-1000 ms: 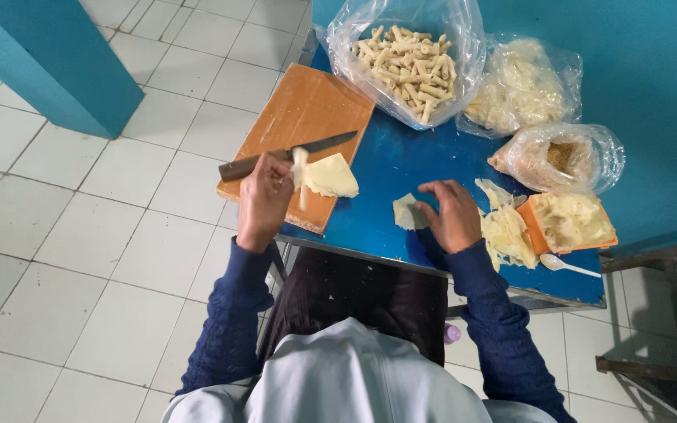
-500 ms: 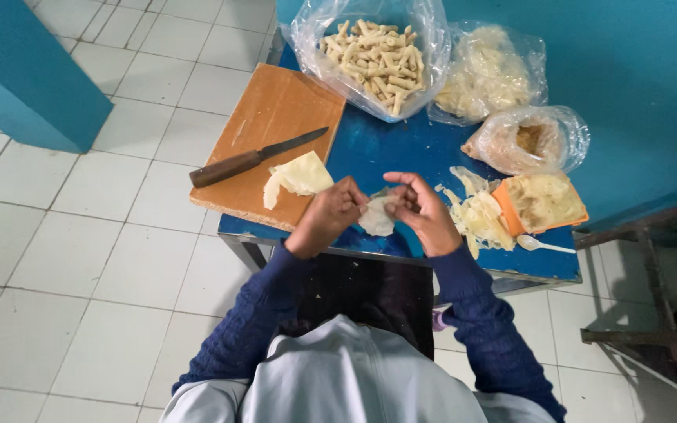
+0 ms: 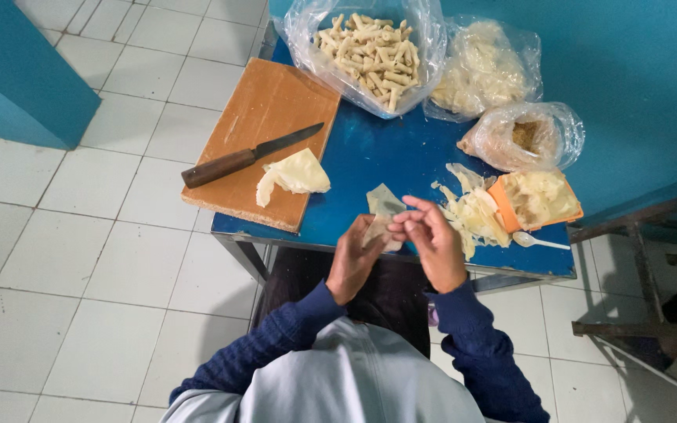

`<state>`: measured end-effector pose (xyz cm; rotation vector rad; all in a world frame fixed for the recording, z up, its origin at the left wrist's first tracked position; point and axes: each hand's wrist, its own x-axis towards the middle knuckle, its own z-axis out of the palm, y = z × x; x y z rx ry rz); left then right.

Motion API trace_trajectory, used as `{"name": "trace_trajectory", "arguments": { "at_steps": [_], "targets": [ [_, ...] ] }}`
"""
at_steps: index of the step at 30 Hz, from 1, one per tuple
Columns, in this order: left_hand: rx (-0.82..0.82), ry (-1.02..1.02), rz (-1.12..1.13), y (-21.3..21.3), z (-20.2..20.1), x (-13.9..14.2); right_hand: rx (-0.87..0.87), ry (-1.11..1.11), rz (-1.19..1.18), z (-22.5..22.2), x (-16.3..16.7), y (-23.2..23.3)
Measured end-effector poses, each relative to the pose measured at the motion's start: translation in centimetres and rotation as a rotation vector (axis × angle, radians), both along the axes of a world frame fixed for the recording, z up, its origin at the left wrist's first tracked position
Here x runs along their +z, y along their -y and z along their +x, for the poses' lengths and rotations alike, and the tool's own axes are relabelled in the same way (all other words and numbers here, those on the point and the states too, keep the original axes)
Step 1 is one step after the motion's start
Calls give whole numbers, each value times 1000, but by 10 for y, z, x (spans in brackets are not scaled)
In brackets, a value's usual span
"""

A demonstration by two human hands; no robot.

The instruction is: The person sits at a table and uses a spoon to scoop a pale paste from a plastic bag and spread it onto thin flat sheets. They press and fold the coated sheet pieces by hand, setting finished pieces aside and repeating the process on new sheets.

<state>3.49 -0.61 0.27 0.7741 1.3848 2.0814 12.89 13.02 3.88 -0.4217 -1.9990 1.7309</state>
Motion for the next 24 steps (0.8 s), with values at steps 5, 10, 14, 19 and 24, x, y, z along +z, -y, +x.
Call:
{"name": "trace_trajectory", "arguments": {
  "at_steps": [5, 10, 14, 19, 24],
  "targets": [
    [23, -186, -181, 9, -12, -13, -12, 160, 422, 5, -3, -4],
    [72, -420, -258, 3, -26, -9, -51, 214, 393, -5, -13, -2],
    [276, -692, -280, -12, -41, -2, -232, 237, 651, -29, -18, -8],
    [329, -780, -421, -22, -50, 3, -299, 187, 892, -41, -23, -10],
    [337, -830, -410, -16, -47, 4, -298, 226, 885, -37, -27, -7]
  ]
}}
